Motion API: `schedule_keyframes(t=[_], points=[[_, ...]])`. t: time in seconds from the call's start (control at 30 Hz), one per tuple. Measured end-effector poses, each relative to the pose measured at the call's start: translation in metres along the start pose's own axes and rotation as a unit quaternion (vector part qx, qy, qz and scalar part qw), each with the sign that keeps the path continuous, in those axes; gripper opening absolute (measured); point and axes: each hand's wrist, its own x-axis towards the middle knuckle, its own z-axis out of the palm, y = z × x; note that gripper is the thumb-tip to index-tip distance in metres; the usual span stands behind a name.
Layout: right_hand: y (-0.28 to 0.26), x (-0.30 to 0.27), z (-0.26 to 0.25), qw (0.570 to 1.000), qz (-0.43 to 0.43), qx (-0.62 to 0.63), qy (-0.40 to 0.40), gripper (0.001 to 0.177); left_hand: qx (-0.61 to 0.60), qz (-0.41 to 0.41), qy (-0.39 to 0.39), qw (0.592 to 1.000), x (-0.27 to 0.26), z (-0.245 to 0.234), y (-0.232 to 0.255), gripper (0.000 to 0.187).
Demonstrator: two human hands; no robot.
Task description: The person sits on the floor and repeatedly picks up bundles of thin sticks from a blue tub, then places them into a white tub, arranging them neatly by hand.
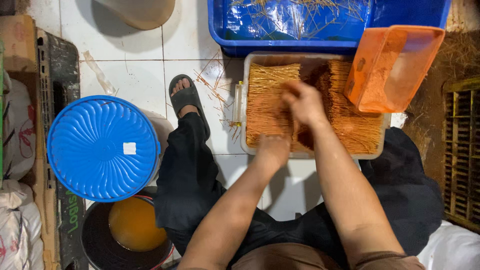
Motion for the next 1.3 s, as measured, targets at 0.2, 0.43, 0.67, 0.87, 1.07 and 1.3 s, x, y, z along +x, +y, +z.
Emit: schedule_keyframes(t=[0.2,0.43,0.67,0.87,1.07,1.3], points=[[0.029,-0.034,0.010,0.905,0.293,0.307,0.006,0.085,0.080,-0.052,0.081,0.992,0.003,0.003,-0.030,0.036],[0.060,-0.042,0.020,0.905,0.238,0.348,-0.049,0.097,0.050,-0.018,0.172,0.984,-0.004,0.029,-0.042,0.041],[0.127,-0.045,0.031,0.975,0.021,0.159,-0.156,0.093,0.038,-0.007,0.110,0.993,-0.022,0.038,-0.049,0.057],[0.133,-0.058,0.019,0.989,0.049,0.044,-0.135,0.088,0.020,-0.007,0.149,0.989,-0.035,0.040,-0.043,0.055],[0.107,-0.070,0.017,0.988,0.142,-0.015,-0.064,0.094,0.011,-0.012,0.164,0.986,-0.048,0.038,-0.041,0.056],[0.079,-0.101,-0.006,0.996,-0.002,-0.008,0.086,0.067,0.005,-0.007,0.158,0.987,-0.056,0.035,-0.045,0.045]])
